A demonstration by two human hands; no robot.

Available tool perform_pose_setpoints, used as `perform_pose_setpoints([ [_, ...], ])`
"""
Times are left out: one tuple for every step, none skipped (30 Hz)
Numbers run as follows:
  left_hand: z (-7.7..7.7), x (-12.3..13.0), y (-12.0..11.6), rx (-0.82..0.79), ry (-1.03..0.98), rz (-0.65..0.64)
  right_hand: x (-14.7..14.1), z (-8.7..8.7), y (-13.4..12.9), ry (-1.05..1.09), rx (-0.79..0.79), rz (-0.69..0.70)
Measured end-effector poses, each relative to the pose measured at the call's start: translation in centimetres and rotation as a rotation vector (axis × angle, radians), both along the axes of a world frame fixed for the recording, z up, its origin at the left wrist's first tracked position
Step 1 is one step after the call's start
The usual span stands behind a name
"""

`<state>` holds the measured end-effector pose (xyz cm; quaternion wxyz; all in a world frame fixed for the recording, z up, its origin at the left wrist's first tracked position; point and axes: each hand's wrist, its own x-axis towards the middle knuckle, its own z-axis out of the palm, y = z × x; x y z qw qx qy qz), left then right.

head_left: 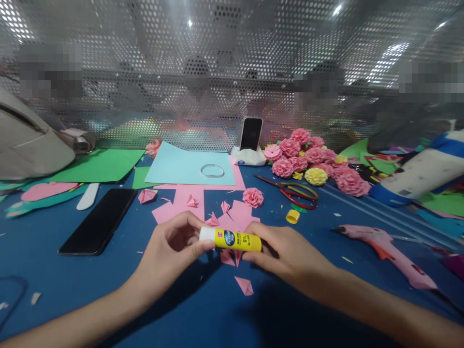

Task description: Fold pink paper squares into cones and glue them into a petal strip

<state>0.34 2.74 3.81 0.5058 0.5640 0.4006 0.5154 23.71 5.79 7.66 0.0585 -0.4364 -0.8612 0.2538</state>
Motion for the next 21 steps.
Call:
perform_pose_setpoints([
  [0.0,0.0,0.1,-0.002,0.000,0.005,0.1,-0.1,0.0,-0.051,0.063,-0.001],
  [-0.1,-0.1,0.2,-0.006,-0.003,0.003,0.1,-0.2,0.0,-0.103,0.113,0.002],
  [-0.1,-0.1,0.2,-0.012,-0.012,-0.002,0.2,-0.3,-0.1,-0.145,0.147,0.008],
  [0.0,-0.1,0.2,-0.020,-0.021,-0.009,0.2,-0.4,-0.3,-0.169,0.160,0.012],
  [0.0,-0.2,0.1,-0.032,-0.029,-0.017,0.2,-0.4,-0.4,-0.166,0.154,0.017],
  [0.0,-0.2,0.0,-0.048,-0.032,-0.022,0.2,-0.4,-0.6,-0.140,0.131,0.022],
  [0.1,-0.2,-0.1,-0.065,-0.032,-0.027,0.2,-0.3,-0.8,-0.095,0.099,0.024],
  [0.1,-0.2,-0.2,-0.078,-0.031,-0.028,0.2,-0.2,-0.9,-0.041,0.063,0.027],
  [0.1,-0.2,-0.3,-0.085,-0.030,-0.028,0.2,-0.1,-1.1,0.017,0.023,0.030],
  [0.1,-0.2,-0.4,-0.082,-0.026,-0.024,0.2,0.1,-1.2,0.074,-0.024,0.032],
  [0.1,-0.3,-0.5,-0.068,-0.021,-0.022,0.2,0.2,-1.2,0.129,-0.082,0.031],
  [0.1,-0.3,-0.5,-0.046,-0.019,-0.021,0.2,0.2,-1.2,0.184,-0.160,0.021],
  [0.1,-0.3,-0.6,-0.020,-0.017,-0.024,0.3,0.2,-1.2,0.247,-0.262,0.013],
  [0.1,-0.3,-0.6,0.008,-0.014,-0.030,0.4,0.0,-1.1,0.321,-0.385,0.013],
  [0.1,-0.4,-0.6,0.033,-0.010,-0.040,0.5,-0.2,-1.0,0.402,-0.516,0.021],
  [0.1,-0.4,-0.5,0.058,-0.005,-0.050,0.6,-0.6,-0.8,0.487,-0.649,0.039],
  [0.1,-0.4,-0.5,0.080,0.001,-0.059,0.6,-0.9,-0.7,0.566,-0.772,0.066],
  [0.1,-0.5,-0.4,0.101,0.010,-0.066,0.7,-1.3,-0.6,0.627,-0.878,0.085],
  [0.1,-0.5,-0.4,0.118,0.019,-0.071,0.8,-1.6,-0.5,0.666,-0.966,0.099],
  [0.1,-0.6,-0.3,0.131,0.026,-0.074,0.8,-1.9,-0.4,0.684,-1.015,0.101],
  [0.0,-0.6,-0.3,0.141,0.031,-0.077,0.8,-2.1,-0.3,0.683,-1.024,0.090],
])
